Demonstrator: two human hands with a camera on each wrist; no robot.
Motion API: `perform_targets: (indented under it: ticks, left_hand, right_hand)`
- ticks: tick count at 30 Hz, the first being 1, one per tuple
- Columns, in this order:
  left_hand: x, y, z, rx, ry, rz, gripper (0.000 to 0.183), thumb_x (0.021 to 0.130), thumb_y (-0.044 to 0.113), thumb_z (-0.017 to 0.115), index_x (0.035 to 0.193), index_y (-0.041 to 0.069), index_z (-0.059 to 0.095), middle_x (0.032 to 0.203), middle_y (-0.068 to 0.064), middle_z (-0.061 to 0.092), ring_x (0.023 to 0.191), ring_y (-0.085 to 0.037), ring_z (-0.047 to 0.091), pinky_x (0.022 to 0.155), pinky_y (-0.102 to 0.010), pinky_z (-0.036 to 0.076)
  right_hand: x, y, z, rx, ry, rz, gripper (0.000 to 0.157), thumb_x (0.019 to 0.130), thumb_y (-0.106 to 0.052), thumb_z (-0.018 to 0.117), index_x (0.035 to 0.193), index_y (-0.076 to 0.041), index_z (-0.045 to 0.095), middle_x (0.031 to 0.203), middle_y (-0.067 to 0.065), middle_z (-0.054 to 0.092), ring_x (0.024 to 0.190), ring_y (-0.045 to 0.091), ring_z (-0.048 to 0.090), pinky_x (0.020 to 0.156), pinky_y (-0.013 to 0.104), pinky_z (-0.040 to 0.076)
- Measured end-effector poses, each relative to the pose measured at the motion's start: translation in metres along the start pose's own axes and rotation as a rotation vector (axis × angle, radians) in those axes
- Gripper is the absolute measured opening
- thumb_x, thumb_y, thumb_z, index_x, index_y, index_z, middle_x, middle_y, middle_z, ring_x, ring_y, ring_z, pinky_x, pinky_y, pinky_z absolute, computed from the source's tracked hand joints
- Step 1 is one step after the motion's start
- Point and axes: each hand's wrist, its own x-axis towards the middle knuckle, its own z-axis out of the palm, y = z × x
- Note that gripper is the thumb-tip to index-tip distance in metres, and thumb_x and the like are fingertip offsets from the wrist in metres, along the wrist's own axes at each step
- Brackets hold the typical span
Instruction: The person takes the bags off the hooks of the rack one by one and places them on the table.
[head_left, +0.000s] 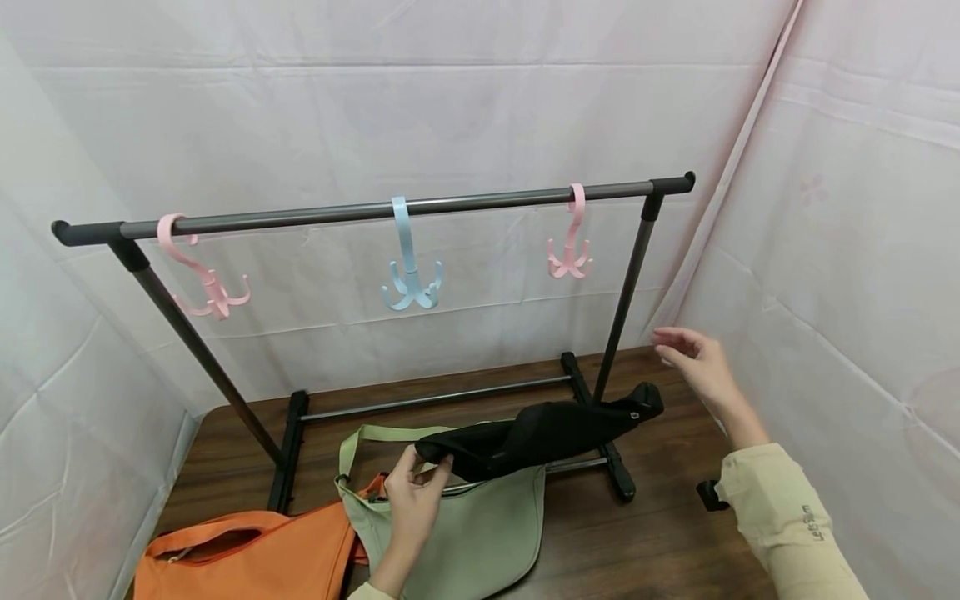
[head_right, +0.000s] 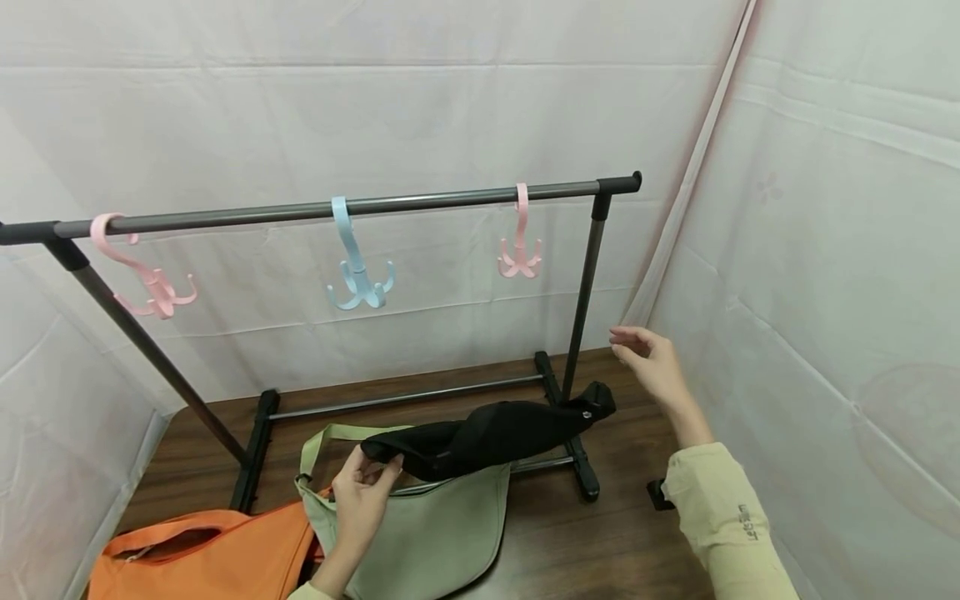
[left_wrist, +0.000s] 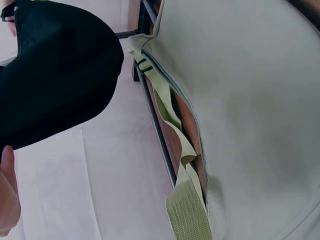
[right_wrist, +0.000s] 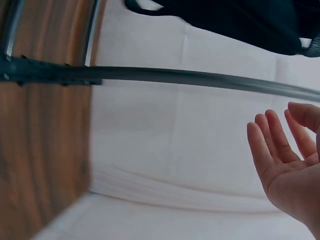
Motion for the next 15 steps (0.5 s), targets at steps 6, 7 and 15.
perform_targets:
  ticks: [6,7,15]
  left_hand:
    - [0.002,-0.001,-0.003,0.003,0.014,-0.005,0.015,0.072,-0.016,0.065,0.082,-0.008,0.058,0.076,-0.013,0.064,0.079,0.004,0.061,0.059,-0.015,0.052]
    - [0.002,-0.001,-0.003,0.006,0.014,-0.001,0.014,0.072,-0.016,0.065,0.082,-0.008,0.058,0.076,-0.017,0.063,0.079,0.005,0.061,0.059,-0.015,0.052]
    - [0.001,-0.002,-0.004,0.004,0.018,-0.021,0.014,0.072,-0.017,0.064,0.082,-0.008,0.058,0.077,-0.02,0.063,0.079,0.005,0.06,0.059,-0.015,0.052]
  right_hand:
    - [-0.023,0.04,0.016,0.175,-0.075,0.108,0.039,0.088,0.005,0.05,0.126,0.008,0.045,0.096,-0.021,0.059,0.088,-0.005,0.058,0.077,0.016,0.05]
    - [-0.028,0.045,0.02,0.184,-0.086,0.133,0.04,0.087,0.006,0.05,0.127,0.006,0.045,0.096,-0.021,0.059,0.088,-0.005,0.057,0.078,0.016,0.05]
    - [-0.065,0.078,0.057,0.492,-0.272,0.244,0.049,0.085,0.005,0.048,0.124,-0.024,0.045,0.111,-0.017,0.058,0.1,0.002,0.059,0.082,0.018,0.047]
